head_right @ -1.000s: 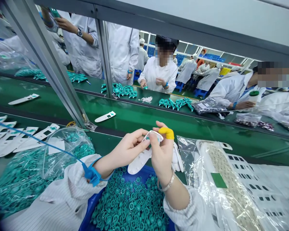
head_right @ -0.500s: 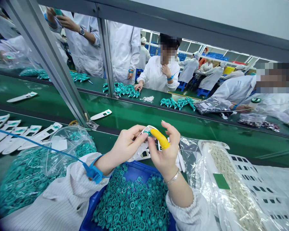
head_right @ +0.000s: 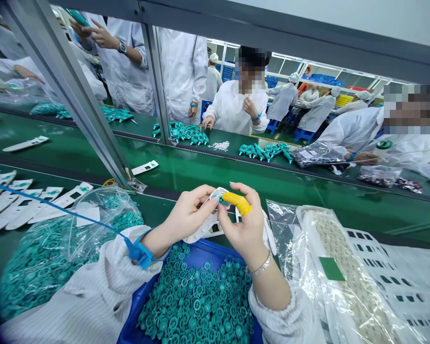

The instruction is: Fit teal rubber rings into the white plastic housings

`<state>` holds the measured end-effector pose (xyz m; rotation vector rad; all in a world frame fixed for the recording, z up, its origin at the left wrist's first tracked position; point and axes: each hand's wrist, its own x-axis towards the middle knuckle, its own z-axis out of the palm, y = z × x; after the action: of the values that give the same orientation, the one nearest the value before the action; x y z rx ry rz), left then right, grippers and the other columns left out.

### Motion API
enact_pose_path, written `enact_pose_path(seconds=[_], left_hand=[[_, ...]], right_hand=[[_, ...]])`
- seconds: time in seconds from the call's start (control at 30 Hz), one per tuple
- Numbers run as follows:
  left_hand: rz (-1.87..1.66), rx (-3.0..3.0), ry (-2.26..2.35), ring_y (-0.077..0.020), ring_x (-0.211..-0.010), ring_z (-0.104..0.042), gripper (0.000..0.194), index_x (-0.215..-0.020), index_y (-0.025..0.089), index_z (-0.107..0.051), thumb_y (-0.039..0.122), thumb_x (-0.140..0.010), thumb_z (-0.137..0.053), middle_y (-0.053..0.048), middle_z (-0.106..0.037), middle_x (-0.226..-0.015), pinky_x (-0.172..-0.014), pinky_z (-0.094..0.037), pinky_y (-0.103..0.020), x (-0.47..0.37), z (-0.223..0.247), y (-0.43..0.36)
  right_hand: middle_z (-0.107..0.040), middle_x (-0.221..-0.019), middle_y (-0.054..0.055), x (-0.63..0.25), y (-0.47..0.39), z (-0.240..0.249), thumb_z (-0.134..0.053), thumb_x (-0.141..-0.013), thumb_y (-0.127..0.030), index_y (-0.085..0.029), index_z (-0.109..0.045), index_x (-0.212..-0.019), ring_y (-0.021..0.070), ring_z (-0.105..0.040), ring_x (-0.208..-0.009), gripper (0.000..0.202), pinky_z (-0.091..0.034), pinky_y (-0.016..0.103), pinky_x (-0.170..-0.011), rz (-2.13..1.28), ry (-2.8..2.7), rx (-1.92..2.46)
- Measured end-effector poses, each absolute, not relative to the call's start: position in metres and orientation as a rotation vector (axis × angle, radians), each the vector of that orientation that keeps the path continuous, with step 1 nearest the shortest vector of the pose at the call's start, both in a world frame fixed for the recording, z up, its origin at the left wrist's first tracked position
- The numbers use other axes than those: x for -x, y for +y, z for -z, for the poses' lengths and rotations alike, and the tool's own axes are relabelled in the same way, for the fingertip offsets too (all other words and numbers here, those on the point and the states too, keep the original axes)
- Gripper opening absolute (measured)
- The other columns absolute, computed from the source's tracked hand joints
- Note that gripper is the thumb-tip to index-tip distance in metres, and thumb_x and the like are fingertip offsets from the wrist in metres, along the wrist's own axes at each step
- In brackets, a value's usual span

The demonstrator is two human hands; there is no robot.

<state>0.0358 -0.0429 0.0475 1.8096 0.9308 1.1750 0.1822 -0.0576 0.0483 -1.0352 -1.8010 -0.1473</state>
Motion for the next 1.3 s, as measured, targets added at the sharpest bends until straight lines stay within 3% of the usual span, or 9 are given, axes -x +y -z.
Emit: enact_pose_path(seconds=[0.27, 0.37, 0.5, 0.7, 0.93, 1.13, 1.3], left_hand=[[-1.197, -1.868, 0.911, -0.0110, -0.058, -0.054, 0.022, -0.099, 0.016, -0.056, 0.031, -0.088, -0.043, -0.001, -0.064, -0.072, -0.052, -0.037, -0.020, -0.035, -0.049, -0.045], [-1.233, -1.912, 0.931, -0.0112, -0.059, -0.056, 0.023, -0.099, 0.017, -0.058, 0.031, -0.089, -0.043, -0.001, -0.065, -0.072, -0.053, -0.038, -0.020, -0.035, -0.050, -0.046], [-1.281, -2.075, 0.991, -0.0129, -0.065, -0.060, 0.028, -0.110, 0.017, -0.057, 0.028, -0.090, -0.039, -0.004, -0.069, -0.084, -0.057, -0.040, -0.021, -0.035, -0.047, -0.046], [-1.275, -2.195, 1.019, -0.0166, -0.078, -0.063, 0.035, -0.120, 0.013, -0.051, 0.026, -0.092, -0.032, -0.009, -0.068, -0.098, -0.067, -0.044, -0.025, -0.036, -0.042, -0.045], [-1.209, -2.109, 1.070, -0.0164, -0.076, -0.061, 0.033, -0.120, 0.019, -0.049, 0.026, -0.092, -0.032, -0.006, -0.067, -0.095, -0.067, -0.042, -0.025, -0.038, -0.042, -0.043], [-1.151, -1.934, 1.128, -0.0127, -0.053, -0.050, 0.017, -0.103, 0.019, -0.042, 0.029, -0.091, -0.036, 0.003, -0.055, -0.062, -0.050, -0.031, -0.021, -0.040, -0.041, -0.043], [-1.116, -1.933, 1.138, -0.0112, -0.056, -0.051, 0.013, -0.095, 0.022, -0.041, 0.032, -0.092, -0.034, 0.005, -0.054, -0.064, -0.051, -0.032, -0.020, -0.038, -0.039, -0.034]], right_hand=[[-0.059, -0.102, 0.006, -0.182, -0.060, -0.045, -0.059, -0.078, -0.018, -0.023, -0.057, -0.104, 0.0220, -0.059, -0.094, 0.026, -0.049, 0.042, -0.083, -0.017, -1.762, 1.028], [-0.063, -0.102, 0.007, -0.180, -0.061, -0.038, -0.057, -0.081, -0.021, -0.024, -0.055, -0.109, 0.0216, -0.062, -0.092, 0.028, -0.052, 0.040, -0.080, -0.234, -1.642, 0.982], [-0.067, -0.105, 0.007, -0.174, -0.059, -0.035, -0.054, -0.085, -0.024, -0.023, -0.057, -0.113, 0.0215, -0.062, -0.102, 0.028, -0.051, 0.042, -0.088, -0.594, -1.462, 0.974], [-0.071, -0.098, 0.005, -0.172, -0.056, -0.036, -0.058, -0.083, -0.023, -0.022, -0.061, -0.108, 0.0203, -0.065, -0.095, 0.026, -0.053, 0.038, -0.085, -0.701, -1.414, 0.985], [-0.069, -0.105, 0.005, -0.171, -0.055, -0.031, -0.057, -0.082, -0.019, -0.023, -0.058, -0.111, 0.0193, -0.062, -0.103, 0.029, -0.050, 0.038, -0.090, -0.746, -1.377, 0.945], [-0.068, -0.106, 0.005, -0.168, -0.053, -0.030, -0.055, -0.082, -0.019, -0.022, -0.060, -0.107, 0.0202, -0.060, -0.107, 0.025, -0.050, 0.038, -0.090, -0.753, -1.359, 0.957], [-0.065, -0.111, 0.006, -0.168, -0.051, -0.026, -0.054, -0.084, -0.019, -0.023, -0.057, -0.110, 0.0198, -0.058, -0.109, 0.027, -0.047, 0.039, -0.094, -0.837, -1.378, 0.932]])
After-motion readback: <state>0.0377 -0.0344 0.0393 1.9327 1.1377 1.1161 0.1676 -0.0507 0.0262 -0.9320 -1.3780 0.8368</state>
